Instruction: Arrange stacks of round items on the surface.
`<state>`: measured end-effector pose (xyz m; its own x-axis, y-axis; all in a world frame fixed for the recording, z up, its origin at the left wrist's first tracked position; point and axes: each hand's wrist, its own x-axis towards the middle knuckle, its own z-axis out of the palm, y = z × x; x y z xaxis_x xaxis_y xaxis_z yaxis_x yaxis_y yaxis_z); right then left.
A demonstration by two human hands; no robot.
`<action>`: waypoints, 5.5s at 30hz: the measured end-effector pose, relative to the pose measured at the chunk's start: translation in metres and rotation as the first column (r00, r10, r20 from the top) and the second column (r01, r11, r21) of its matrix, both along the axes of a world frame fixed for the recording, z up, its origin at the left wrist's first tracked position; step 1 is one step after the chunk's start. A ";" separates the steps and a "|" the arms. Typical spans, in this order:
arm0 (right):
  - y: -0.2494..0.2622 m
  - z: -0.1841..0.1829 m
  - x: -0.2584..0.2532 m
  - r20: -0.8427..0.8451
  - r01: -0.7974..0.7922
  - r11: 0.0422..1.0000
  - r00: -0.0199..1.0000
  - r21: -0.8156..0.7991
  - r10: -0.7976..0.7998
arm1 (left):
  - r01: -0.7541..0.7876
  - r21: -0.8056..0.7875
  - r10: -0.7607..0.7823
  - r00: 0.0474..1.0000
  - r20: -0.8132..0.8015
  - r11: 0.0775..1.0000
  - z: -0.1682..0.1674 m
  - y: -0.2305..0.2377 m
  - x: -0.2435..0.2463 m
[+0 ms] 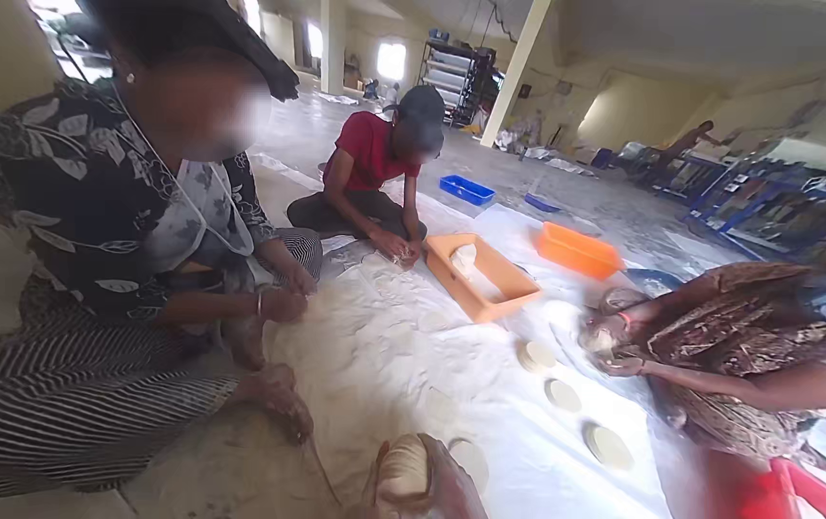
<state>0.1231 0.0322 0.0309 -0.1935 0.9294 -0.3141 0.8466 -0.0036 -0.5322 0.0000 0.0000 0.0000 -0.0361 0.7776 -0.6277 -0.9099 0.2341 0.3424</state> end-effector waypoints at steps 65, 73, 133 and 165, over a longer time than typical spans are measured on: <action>-0.014 0.052 -0.025 -0.233 -0.063 0.943 0.962 0.328 0.145 | -0.144 0.563 0.005 0.970 0.241 0.814 -0.003 -0.010 -0.044; -0.009 0.055 -0.024 -0.268 -0.153 0.878 0.916 0.453 0.298 | -0.190 0.498 0.053 0.959 0.277 0.846 0.012 -0.012 -0.040; 0.002 0.087 -0.044 -0.301 -0.214 0.896 0.890 0.388 0.343 | -0.164 0.585 0.100 0.985 0.141 0.794 0.018 -0.011 -0.062; -0.004 0.059 -0.036 -0.488 -0.097 0.883 0.803 0.459 0.342 | -0.232 0.415 0.107 0.947 0.304 0.880 0.007 -0.006 -0.060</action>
<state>0.0869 0.0283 0.0901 -0.4302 0.8554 0.2885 0.3667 0.4576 -0.8100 -0.0600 -0.0064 0.0070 -0.0749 0.9710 -0.2270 -0.9922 -0.0498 0.1144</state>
